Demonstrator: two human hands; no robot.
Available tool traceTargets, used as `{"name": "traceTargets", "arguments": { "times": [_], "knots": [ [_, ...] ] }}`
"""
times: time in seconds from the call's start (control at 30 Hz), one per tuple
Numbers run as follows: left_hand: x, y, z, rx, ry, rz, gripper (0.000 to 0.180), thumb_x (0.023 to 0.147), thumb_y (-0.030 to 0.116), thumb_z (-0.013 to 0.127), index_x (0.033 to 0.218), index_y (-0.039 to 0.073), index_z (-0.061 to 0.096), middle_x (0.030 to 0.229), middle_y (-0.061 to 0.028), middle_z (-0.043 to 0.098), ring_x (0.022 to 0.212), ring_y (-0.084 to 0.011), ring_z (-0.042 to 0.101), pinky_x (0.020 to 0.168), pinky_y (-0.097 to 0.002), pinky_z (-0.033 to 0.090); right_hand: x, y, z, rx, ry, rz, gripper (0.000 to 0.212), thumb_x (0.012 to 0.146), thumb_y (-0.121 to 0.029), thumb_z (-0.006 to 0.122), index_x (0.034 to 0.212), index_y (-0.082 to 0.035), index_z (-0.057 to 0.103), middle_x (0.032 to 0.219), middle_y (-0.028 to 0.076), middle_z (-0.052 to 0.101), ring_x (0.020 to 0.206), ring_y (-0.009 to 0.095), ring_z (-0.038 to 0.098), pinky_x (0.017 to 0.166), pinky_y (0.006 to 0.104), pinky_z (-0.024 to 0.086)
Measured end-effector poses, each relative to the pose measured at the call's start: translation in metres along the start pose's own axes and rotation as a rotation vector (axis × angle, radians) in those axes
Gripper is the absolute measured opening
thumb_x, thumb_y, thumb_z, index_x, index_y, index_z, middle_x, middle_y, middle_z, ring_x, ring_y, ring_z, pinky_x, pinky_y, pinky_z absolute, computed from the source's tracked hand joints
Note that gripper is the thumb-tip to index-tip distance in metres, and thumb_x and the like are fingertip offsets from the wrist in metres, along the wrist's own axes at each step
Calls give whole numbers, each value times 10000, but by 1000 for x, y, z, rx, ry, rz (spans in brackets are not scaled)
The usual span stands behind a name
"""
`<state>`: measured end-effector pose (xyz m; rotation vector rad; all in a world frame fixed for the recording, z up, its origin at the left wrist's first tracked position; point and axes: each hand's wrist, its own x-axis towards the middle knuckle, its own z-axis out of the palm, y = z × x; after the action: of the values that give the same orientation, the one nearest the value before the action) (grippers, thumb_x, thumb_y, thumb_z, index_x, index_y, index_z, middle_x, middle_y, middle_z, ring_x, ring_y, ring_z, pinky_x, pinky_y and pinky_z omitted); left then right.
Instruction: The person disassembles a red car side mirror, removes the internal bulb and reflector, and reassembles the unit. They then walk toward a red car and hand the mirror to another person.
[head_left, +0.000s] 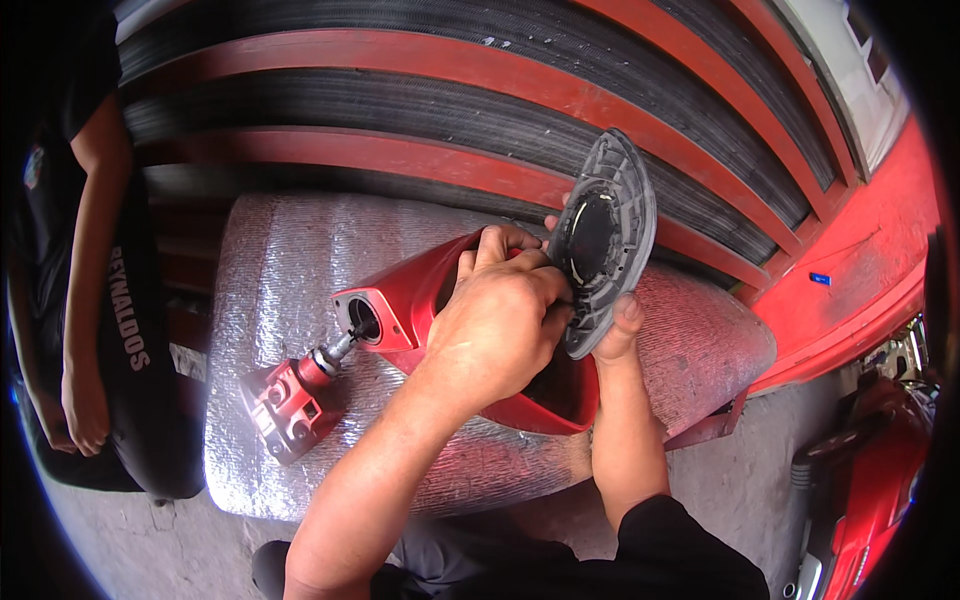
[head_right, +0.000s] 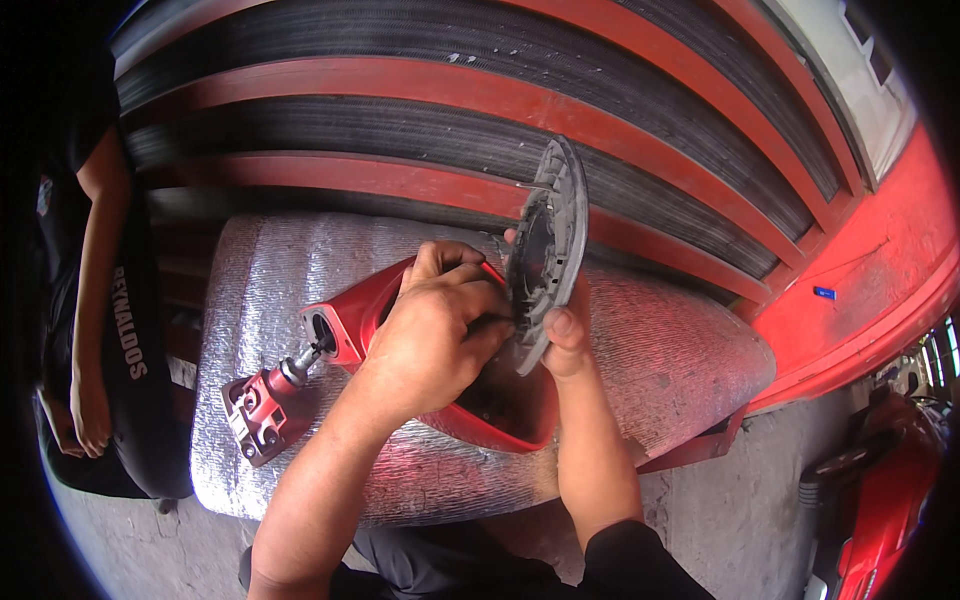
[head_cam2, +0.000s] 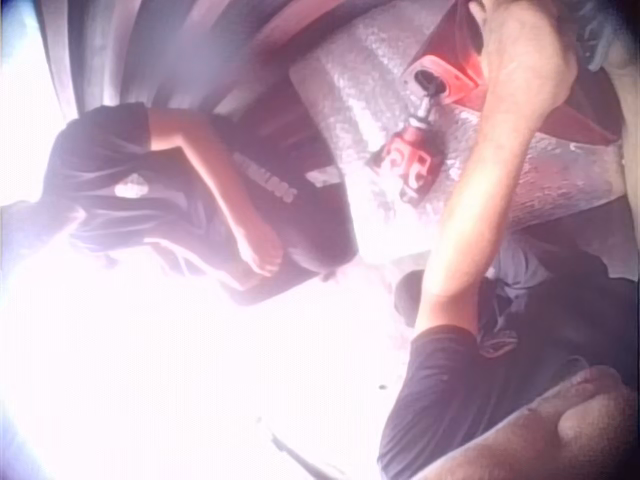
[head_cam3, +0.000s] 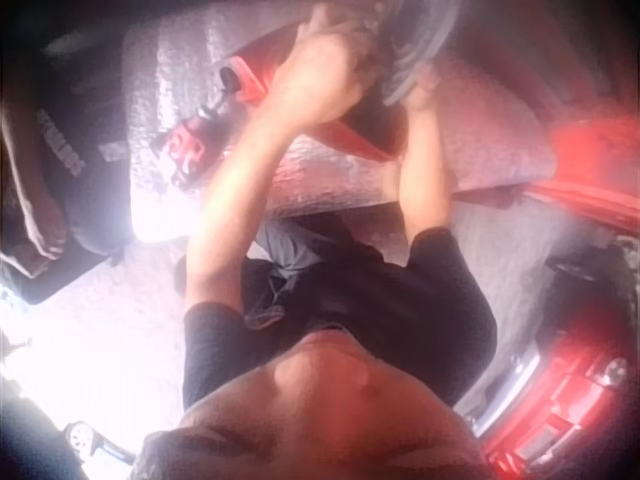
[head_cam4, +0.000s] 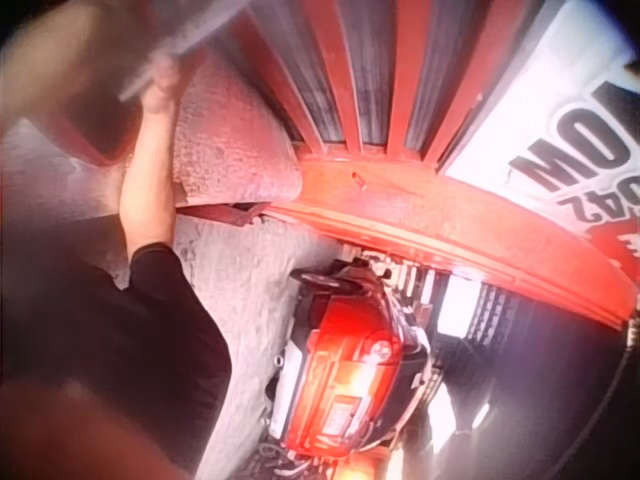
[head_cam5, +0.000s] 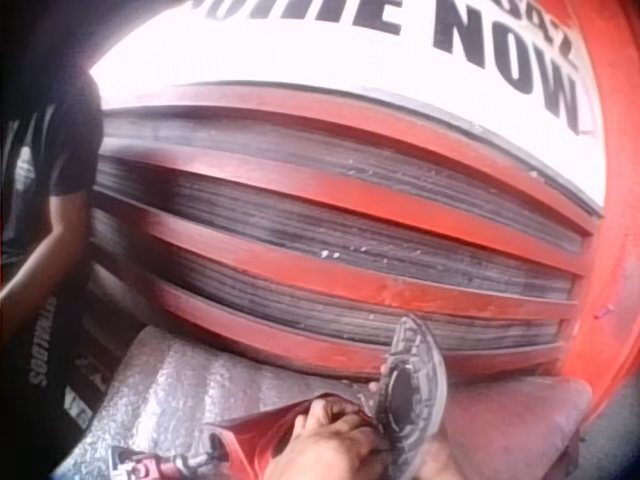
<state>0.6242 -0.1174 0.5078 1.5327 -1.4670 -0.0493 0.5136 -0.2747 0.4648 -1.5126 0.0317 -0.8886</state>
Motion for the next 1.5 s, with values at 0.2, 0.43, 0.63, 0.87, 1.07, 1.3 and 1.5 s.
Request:
{"name": "traceTargets", "arguments": {
  "times": [0.2, 0.43, 0.63, 0.87, 1.07, 1.3, 1.5],
  "knots": [
    [0, 2, 1, 55, -19, 18, 158, 795, 115, 747, 935, 45, 761, 1109, -95, 705, 1235, -315, 516, 1051, -477, 395, 0, 4, 0, 10, 32, -17, 1292, 664, -783, 768, 1594, -26, 286, 1566, 143, 411, 1377, 269, 502, 1168, 435, 432],
    [2, 1, 7, 71, -22, 67, 179, 790, 118, 724, 943, 31, 755, 1071, -93, 699, 1206, -332, 520, 1011, -501, 418, 2, 6, -5, 3, -1, -38, 1314, 652, -778, 792, 1593, -21, 274, 1552, 139, 420, 1384, 277, 502, 1184, 444, 420],
    [-11, -5, -7, -112, 302, 136, 210, 847, 21, 708, 1057, 23, 718, 1083, -125, 711, 1245, -379, 557, 1080, -492, 436, 6, 5, 11, 270, -58, -33, 1247, 709, -618, 830, 1625, -33, 218, 1605, 192, 370, 1429, 345, 474, 1189, 469, 437],
    [-167, 18, -93, 37, 969, -275, 357, 967, 43, 553, 1294, -82, 623, 1174, -177, 701, 1107, -246, 654, 1009, -401, 492, 10, -4, 14, 359, -138, -37, 1222, 713, -510, 864, 1623, -25, 210, 1606, 266, 327, 1445, 462, 413, 1192, 560, 406],
    [-231, -18, -116, 155, 1037, -433, 353, 1049, 101, 544, 1359, -53, 615, 1164, -157, 715, 1102, -217, 666, 1018, -383, 501, 1, -17, 22, 374, -95, 46, 1208, 732, -452, 892, 1635, -45, 202, 1658, 300, 208, 1511, 565, 217, 1252, 679, 183],
    [-241, -42, -116, 36, 1030, -472, 320, 1048, 78, 576, 1340, -42, 631, 1173, -118, 710, 1081, -173, 651, 1024, -339, 488, 3, -8, 20, 345, -157, -35, 1193, 749, -519, 853, 1639, -58, 205, 1673, 288, 181, 1518, 562, 199, 1263, 675, 145],
    [-231, -40, -113, 109, 1011, -506, 289, 1019, 23, 588, 1290, -63, 638, 1149, -122, 698, 1048, -169, 644, 982, -320, 492, 4, -13, 29, 279, -125, -43, 1239, 751, -577, 848, 1629, -20, 174, 1640, 266, 262, 1506, 454, 328, 1260, 572, 293]
  ]
}}
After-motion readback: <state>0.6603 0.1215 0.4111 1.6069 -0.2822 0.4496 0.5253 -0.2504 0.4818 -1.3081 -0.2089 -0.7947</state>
